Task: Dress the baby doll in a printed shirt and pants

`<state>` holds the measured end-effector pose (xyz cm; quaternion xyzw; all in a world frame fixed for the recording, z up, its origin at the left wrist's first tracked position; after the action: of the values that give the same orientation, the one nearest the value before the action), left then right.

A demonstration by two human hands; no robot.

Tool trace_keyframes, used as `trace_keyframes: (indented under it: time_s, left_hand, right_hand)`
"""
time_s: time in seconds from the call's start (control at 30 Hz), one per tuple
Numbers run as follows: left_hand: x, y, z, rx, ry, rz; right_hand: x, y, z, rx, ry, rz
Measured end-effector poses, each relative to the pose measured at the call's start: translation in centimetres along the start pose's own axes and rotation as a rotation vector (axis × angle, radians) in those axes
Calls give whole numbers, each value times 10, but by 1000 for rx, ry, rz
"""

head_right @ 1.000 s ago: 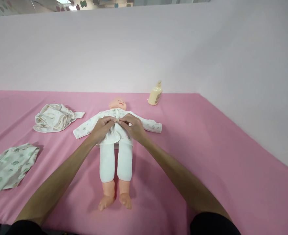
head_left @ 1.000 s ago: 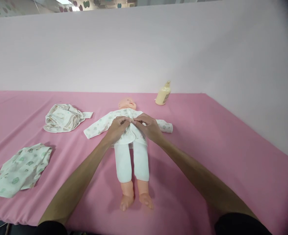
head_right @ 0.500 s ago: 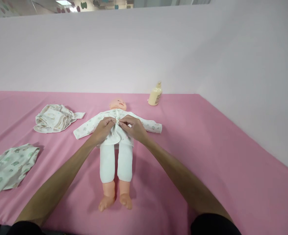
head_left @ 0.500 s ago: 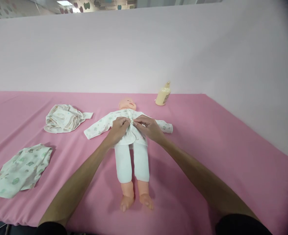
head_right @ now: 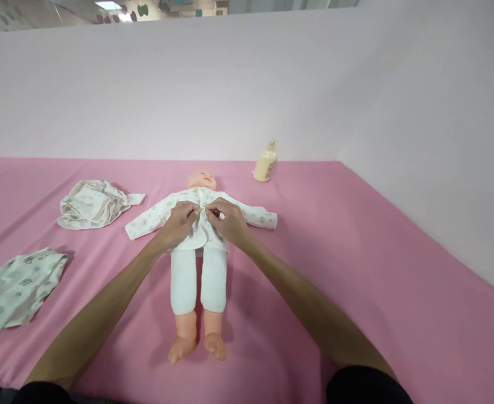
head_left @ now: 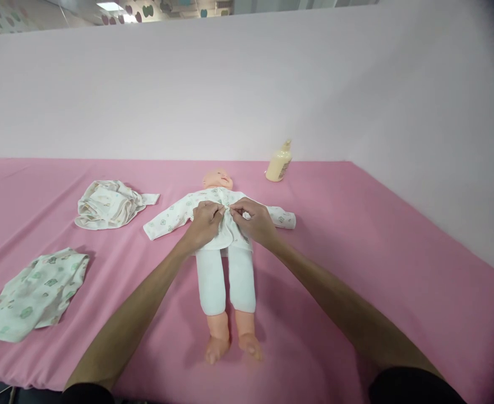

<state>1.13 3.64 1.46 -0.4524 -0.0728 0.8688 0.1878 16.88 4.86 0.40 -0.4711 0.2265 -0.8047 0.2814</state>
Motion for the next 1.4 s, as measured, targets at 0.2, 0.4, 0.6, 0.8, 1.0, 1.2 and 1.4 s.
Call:
trace_keyframes:
  time_s: [0.2,0.4,0.6,0.8,1.0,1.2,1.4]
  left_hand:
    - [-1,0,-1,6,-36,-43]
    - [-2,0,-1,2,-59,-34]
    - [-3,0,-3,-2,-121,-56]
    - [-6,1,-3,-31,-125,-18]
    - [-4,1,-3,-7,-110,-7]
    - [-4,2,-4,25,-135,-26]
    - [-5,1,-5,-8,-149,1]
  right_hand:
    - [1,-2,3,34,-11,-4]
    - [-2,-5,5,73,-42,-73]
    - [-4,-7,5,64,-29,-92]
    - [4,-6,11,19,5,-134]
    - [14,-9,12,154,91,-42]
    - [6,-8,6,209,126,-3]
    - [8,-8,8,171,143,-12]
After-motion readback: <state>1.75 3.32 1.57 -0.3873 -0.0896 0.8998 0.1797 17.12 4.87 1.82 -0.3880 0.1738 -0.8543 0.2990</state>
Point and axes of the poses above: each hand's wrist, its own y-axis away from the middle knuckle, its own z-axis out of the back of the hand, x = y × z, the point moved 4 cm from there along -y, towards the middle knuckle, and after that the axes turned 1 degree about y, right-handed, at the moved point
